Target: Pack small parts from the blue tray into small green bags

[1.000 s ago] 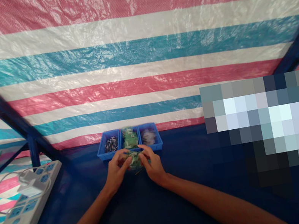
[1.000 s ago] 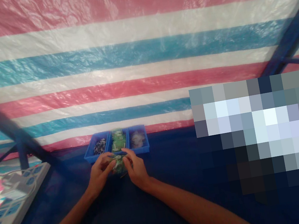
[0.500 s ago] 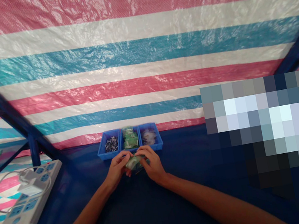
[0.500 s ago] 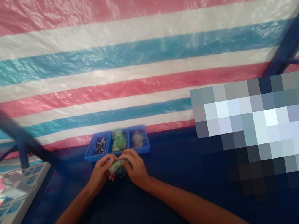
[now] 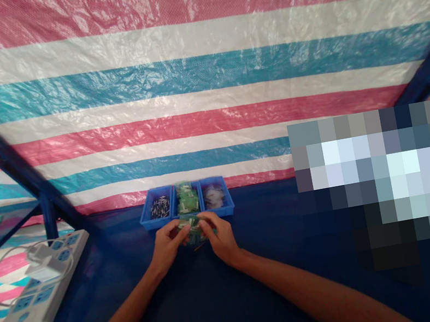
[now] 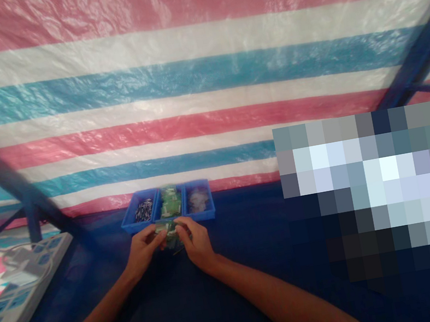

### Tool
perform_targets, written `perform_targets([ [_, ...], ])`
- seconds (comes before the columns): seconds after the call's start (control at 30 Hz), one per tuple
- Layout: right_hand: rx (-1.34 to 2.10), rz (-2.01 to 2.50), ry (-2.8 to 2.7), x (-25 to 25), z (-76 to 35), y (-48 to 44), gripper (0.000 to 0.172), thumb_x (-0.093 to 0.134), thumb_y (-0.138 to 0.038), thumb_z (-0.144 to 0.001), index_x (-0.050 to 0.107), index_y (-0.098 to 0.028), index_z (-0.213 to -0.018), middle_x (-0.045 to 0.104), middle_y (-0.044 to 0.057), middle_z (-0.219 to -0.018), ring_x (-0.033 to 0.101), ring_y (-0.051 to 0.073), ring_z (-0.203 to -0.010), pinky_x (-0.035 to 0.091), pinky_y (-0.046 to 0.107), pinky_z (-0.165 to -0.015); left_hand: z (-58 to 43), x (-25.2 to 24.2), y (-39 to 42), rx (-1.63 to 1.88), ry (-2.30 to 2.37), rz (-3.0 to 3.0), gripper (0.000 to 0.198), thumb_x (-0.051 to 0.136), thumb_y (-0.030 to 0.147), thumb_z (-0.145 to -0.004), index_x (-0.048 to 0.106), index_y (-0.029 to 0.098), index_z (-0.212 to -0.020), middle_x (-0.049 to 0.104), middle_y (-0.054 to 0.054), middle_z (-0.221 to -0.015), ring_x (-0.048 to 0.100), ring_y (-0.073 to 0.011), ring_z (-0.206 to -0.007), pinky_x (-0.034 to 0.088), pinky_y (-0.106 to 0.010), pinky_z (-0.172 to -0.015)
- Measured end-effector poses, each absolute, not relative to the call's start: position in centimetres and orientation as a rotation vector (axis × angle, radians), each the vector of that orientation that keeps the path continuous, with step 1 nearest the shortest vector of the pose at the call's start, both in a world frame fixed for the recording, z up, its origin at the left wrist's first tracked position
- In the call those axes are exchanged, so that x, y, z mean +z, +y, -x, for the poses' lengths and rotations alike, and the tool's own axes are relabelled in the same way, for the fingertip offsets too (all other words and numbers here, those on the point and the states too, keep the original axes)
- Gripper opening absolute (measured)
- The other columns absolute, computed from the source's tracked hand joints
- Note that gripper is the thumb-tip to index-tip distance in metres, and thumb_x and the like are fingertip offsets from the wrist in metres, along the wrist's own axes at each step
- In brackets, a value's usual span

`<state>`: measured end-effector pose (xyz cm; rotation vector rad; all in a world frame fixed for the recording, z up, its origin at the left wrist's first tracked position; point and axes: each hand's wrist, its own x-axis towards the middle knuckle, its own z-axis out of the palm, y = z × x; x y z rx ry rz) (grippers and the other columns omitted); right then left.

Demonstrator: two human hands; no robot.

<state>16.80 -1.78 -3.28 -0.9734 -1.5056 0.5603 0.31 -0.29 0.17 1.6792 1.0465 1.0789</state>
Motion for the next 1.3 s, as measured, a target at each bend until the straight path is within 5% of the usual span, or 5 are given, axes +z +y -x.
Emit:
perform_targets([
  [0.27,0.402,0.914,-1.608,-3.6,-16.8,-1.7,0.03,0.046,-0.019,-0.088,0.06,-0.023,-0.115,0.049,0.009,-0.114,0.057,0.015,-0.083,0.05,0.03,-0.077,-0.1,0.2,0.3,1.185,0.958,-1.457,0.057,0.067,0.037,-0.075,0.041,0.019,-0.122,0.056,0.007,-0.055,0.054,-0.0102,-0.045,0.044,-0.022,-0.051],
  [0.47,0.375,0.955,-1.56,-3.6,-16.7,-1.5,0.019,0.054,-0.019,-0.085,0.068,-0.023,-0.096,0.047,0.008,-0.115,0.055,0.016,-0.087,0.049,0.031,-0.078,-0.1,-0.2,0.2,1.166,0.97,-1.501,0.033,0.061,0.038,-0.08,0.057,0.013,-0.1,0.056,0.003,-0.055,0.053,-0.0113,-0.049,0.044,-0.023,-0.051],
  [0.6,0.443,0.94,-1.564,-3.1,-16.8,-1.5,0.015,0.053,-0.021,-0.087,0.067,-0.021,-0.09,0.059,0.005,-0.091,0.058,0.016,-0.082,0.047,0.027,-0.075,0.1,-0.2,0.1,1.16,0.966,-1.579,0.035,0.057,0.04,-0.082,0.062,0.013,-0.102,0.059,-0.001,-0.069,0.054,-0.0131,-0.058,0.046,-0.024,-0.053],
  [0.83,0.486,0.946,-1.557,-3.1,-16.8,-1.5,0.016,0.05,-0.022,-0.089,0.065,-0.017,-0.085,0.064,0.004,-0.08,0.059,0.015,-0.073,0.044,0.025,-0.069,0.0,0.0,0.2,1.203,1.118,-1.884,0.022,0.063,0.035,-0.078,0.067,0.017,-0.089,0.059,-0.006,-0.102,0.057,-0.0187,-0.091,0.047,-0.028,-0.078],
  [1.3,0.53,0.904,-1.536,-3.5,-16.7,-1.5,0.025,0.053,-0.018,-0.083,0.065,-0.023,-0.105,0.053,0.007,-0.105,0.056,0.013,-0.076,0.049,0.023,-0.064,0.0,-0.5,0.5,1.149,0.972,-1.461,0.044,0.068,0.039,-0.073,0.048,0.018,-0.106,0.057,0.005,-0.059,0.051,-0.0089,-0.045,0.04,-0.018,-0.045],
])
